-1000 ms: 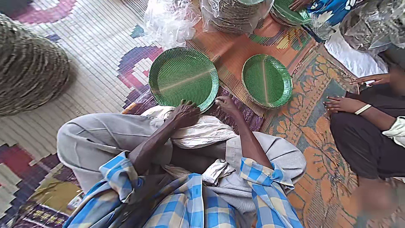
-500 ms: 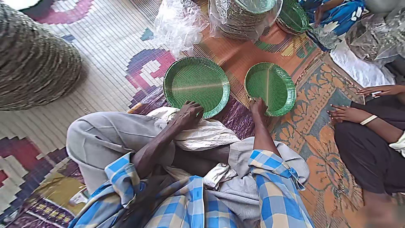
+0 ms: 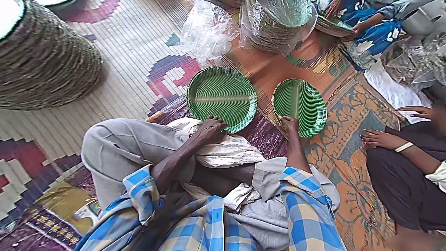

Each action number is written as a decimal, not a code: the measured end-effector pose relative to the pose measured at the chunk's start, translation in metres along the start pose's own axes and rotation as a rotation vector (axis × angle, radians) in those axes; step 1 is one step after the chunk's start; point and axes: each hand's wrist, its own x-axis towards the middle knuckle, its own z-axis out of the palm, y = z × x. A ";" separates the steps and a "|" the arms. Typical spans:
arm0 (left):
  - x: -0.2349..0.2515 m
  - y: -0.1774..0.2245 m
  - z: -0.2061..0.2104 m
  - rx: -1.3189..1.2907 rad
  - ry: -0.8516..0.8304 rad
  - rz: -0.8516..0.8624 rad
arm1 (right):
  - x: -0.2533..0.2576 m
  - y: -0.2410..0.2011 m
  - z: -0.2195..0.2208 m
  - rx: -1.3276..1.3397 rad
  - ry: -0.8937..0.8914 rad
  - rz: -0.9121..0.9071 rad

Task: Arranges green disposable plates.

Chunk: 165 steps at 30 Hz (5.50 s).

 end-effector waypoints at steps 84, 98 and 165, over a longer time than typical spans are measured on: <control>0.006 0.018 -0.013 0.163 -0.187 -0.179 | -0.007 -0.020 0.003 -0.429 -0.156 -0.158; 0.004 0.016 -0.011 0.151 -0.185 -0.156 | -0.001 -0.024 -0.001 -0.214 -0.066 0.034; 0.007 0.014 -0.003 0.117 -0.158 -0.209 | -0.019 -0.042 0.029 -0.447 -0.019 -0.160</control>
